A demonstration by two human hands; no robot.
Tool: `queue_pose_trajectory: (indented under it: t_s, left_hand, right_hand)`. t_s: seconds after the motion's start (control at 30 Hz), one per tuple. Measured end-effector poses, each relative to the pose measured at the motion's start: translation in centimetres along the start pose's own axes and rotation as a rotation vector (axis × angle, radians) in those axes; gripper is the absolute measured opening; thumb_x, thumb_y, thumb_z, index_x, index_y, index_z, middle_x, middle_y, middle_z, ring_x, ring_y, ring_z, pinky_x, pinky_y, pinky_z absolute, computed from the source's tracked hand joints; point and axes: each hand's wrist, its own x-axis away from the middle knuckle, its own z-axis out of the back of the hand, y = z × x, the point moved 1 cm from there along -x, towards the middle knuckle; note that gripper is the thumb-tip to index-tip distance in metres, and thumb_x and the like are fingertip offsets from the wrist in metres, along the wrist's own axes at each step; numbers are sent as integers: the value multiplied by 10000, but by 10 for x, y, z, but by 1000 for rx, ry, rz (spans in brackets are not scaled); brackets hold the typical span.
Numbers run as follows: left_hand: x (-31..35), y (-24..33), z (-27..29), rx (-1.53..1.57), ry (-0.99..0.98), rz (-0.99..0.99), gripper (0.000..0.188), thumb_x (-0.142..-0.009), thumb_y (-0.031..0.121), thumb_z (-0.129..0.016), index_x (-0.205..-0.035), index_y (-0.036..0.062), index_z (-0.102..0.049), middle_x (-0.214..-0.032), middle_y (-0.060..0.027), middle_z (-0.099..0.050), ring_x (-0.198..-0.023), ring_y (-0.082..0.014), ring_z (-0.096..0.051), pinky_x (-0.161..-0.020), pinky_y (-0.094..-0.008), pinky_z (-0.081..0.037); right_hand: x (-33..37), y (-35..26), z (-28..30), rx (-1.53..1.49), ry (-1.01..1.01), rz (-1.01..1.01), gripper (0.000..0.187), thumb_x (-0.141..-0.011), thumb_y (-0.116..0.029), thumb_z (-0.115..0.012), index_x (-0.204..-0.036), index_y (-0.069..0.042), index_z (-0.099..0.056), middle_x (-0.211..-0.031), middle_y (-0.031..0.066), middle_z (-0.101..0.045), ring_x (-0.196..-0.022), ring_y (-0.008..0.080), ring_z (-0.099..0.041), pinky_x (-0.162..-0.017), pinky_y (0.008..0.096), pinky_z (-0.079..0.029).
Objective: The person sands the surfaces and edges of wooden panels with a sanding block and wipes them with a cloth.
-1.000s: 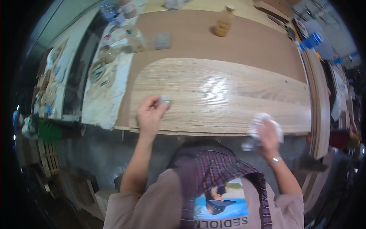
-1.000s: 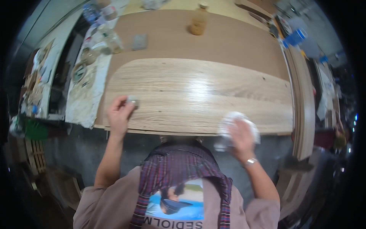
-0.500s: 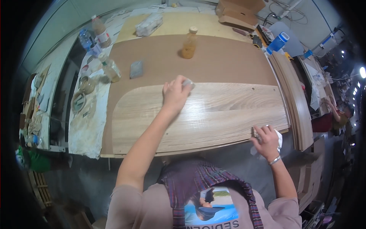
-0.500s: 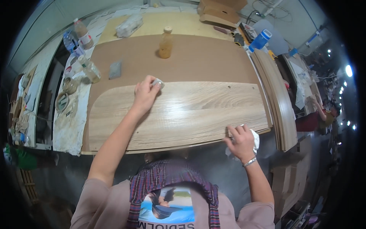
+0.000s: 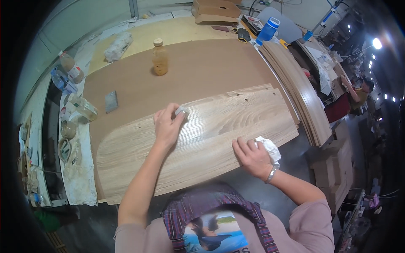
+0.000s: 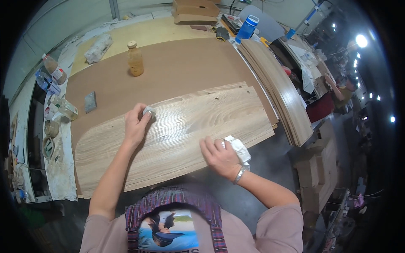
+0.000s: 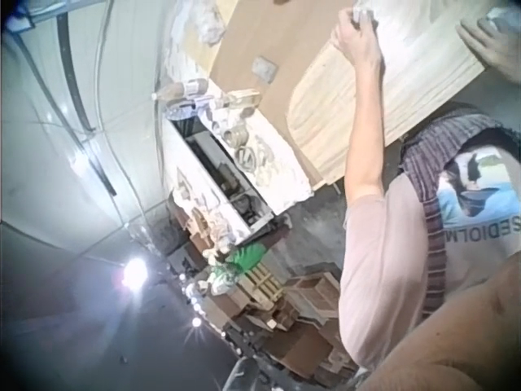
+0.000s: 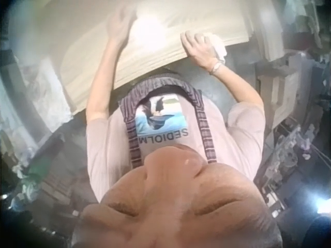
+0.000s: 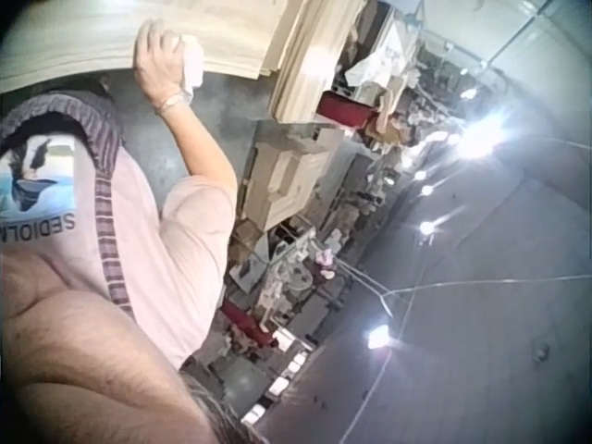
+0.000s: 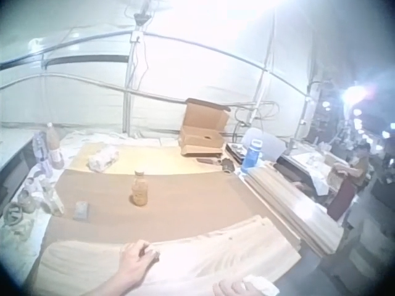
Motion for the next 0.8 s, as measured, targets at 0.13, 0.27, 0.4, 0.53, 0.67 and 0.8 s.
queue_pose_trajectory:
  t_s: [0.13, 0.27, 0.4, 0.53, 0.67, 0.8]
  left_hand:
    - [19, 10, 24, 361, -27, 209, 174, -953, 254, -635, -1051, 113, -607, -942, -35, -654, -898, -201, -583, -957, -383, -421]
    - [38, 85, 136, 399, 241, 74, 128, -1008, 201, -579, -1098, 114, -607, -1062, -42, -676, -985, -157, -597, -935, -317, -449]
    - [108, 134, 313, 500, 470, -401, 412, -1070, 283, -423, -1268, -50, -562, -1249, -202, -629, -1225, -311, -558, -1151, -454, -337]
    - [220, 136, 386, 472, 632, -545, 438, -1062, 275, -431, -1307, -72, -539, -1250, -203, -624, -1267, -360, -517, -1200, -501, -272]
    - [244, 89, 325, 570, 810, -317, 390, -1052, 290, -485, -1237, -47, -548, -1082, -167, -656, -1083, -303, -599, -1028, -446, -441]
    - [267, 88, 285, 456, 986, -179, 321, -1047, 259, -498, -1180, -30, -548, -1001, -134, -634, -1010, -238, -607, -953, -378, -479]
  right_hand:
    - [-1, -3, 11, -2, -10, 106, 395, -808, -154, -631, -1167, 12, -656, -1196, 149, -655, -864, 232, -604, -737, 362, -483]
    - [-13, 16, 59, -99, 1, 232, 405, -783, -157, -602, -1150, 2, -668, -1116, 121, -671, -861, 216, -615, -755, 361, -490]
    - [-46, 56, 106, -220, 128, 180, 358, -675, -91, -666, -1026, -24, -677, -907, 94, -647, -830, 252, -605, -751, 420, -460]
    - [-115, 95, 112, -256, 319, 161, 254, -596, -93, -735, -824, -43, -636, -719, 93, -551, -791, 304, -569, -735, 430, -416]
    - [-162, 118, 105, -361, 288, 169, 304, -603, -196, -776, -716, -20, -555, -679, 116, -494, -714, 322, -497, -687, 415, -375]
    - [-186, 136, 97, -447, 208, 150, 413, -661, -277, -780, -649, -7, -467, -647, 122, -406, -667, 313, -422, -635, 413, -321]
